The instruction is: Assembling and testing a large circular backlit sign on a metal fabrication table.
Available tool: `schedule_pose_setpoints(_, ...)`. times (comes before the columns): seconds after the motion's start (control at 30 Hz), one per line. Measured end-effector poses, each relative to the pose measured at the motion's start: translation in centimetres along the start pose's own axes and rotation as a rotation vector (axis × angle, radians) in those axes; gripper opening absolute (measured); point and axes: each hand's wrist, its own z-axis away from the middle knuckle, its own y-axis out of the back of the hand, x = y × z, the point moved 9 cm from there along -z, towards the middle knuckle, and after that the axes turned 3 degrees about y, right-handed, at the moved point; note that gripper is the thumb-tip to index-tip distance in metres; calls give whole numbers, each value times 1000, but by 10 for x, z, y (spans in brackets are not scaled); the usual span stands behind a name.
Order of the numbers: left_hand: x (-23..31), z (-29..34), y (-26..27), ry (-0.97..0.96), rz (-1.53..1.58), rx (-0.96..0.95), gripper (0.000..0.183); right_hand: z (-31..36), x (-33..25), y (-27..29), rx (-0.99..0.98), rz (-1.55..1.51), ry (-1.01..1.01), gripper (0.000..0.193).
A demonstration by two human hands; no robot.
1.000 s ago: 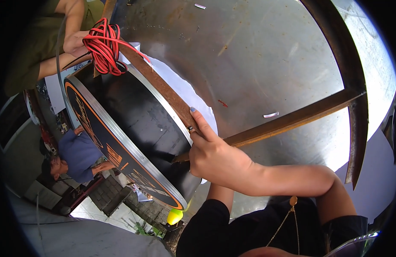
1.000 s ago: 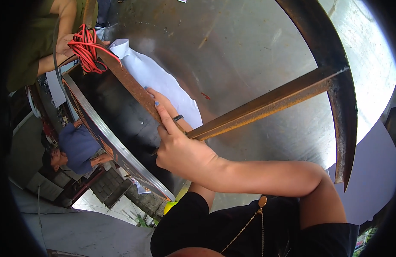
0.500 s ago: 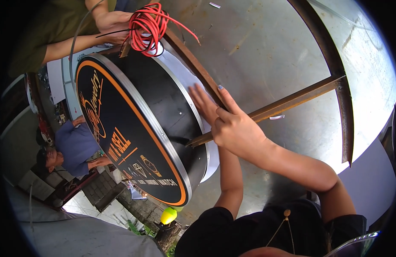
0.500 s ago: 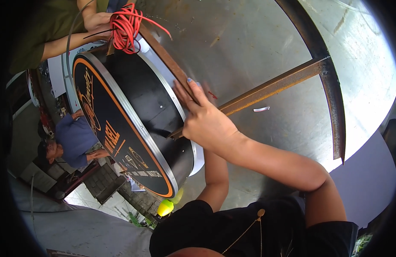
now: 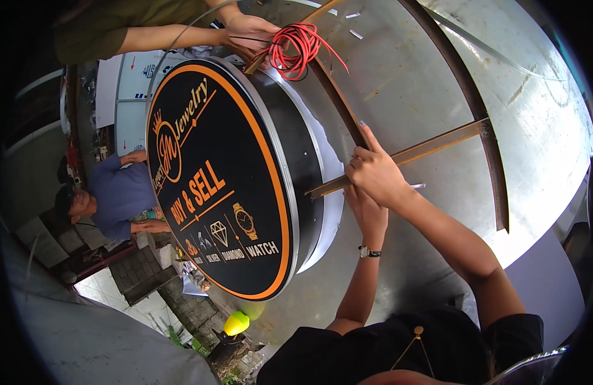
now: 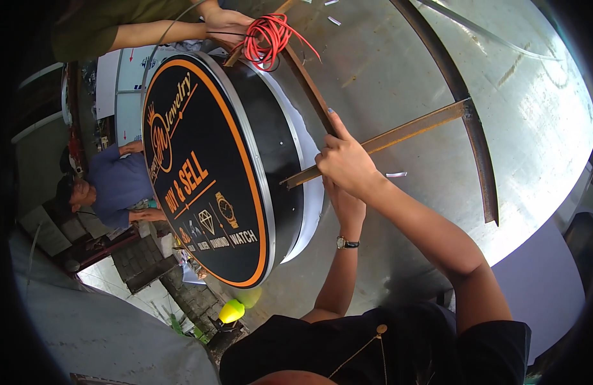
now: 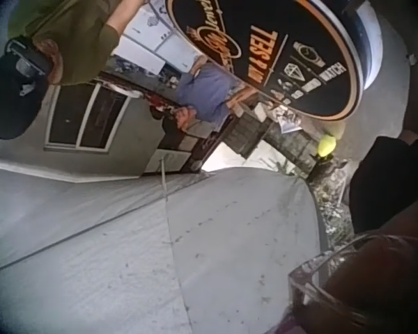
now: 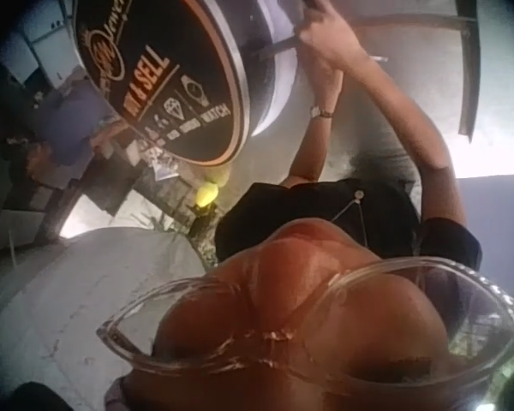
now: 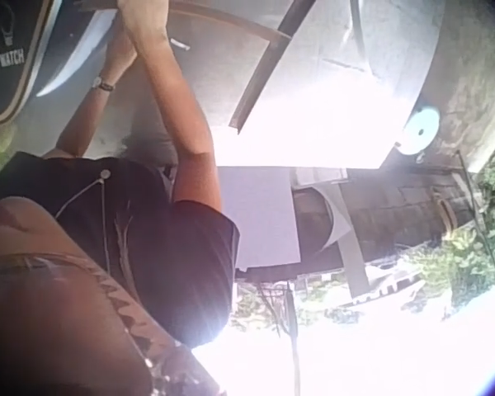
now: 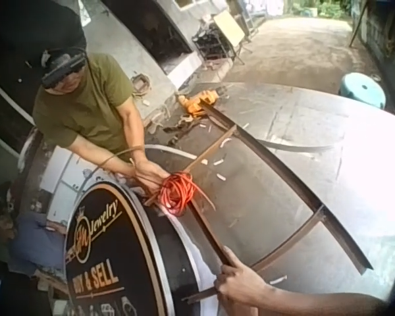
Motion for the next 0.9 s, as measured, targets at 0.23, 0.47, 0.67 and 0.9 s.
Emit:
schedule_pose_setpoints(0.23,-16,32,20,86,-202,49,66,-1,-1,4,2,69,19,6)
schedule_pose_setpoints(0.47,-19,44,24,31,-195,42,60,8,1,-5,-108,61,11,11)
schedule_pose_setpoints(0.67,-24,49,29,19,-122,27,61,5,-2,-7,-115,85,49,18)
schedule_pose_setpoints(0.9,-13,95,53,-61,-63,-5,60,5,3,-8,-80,113,58,17)
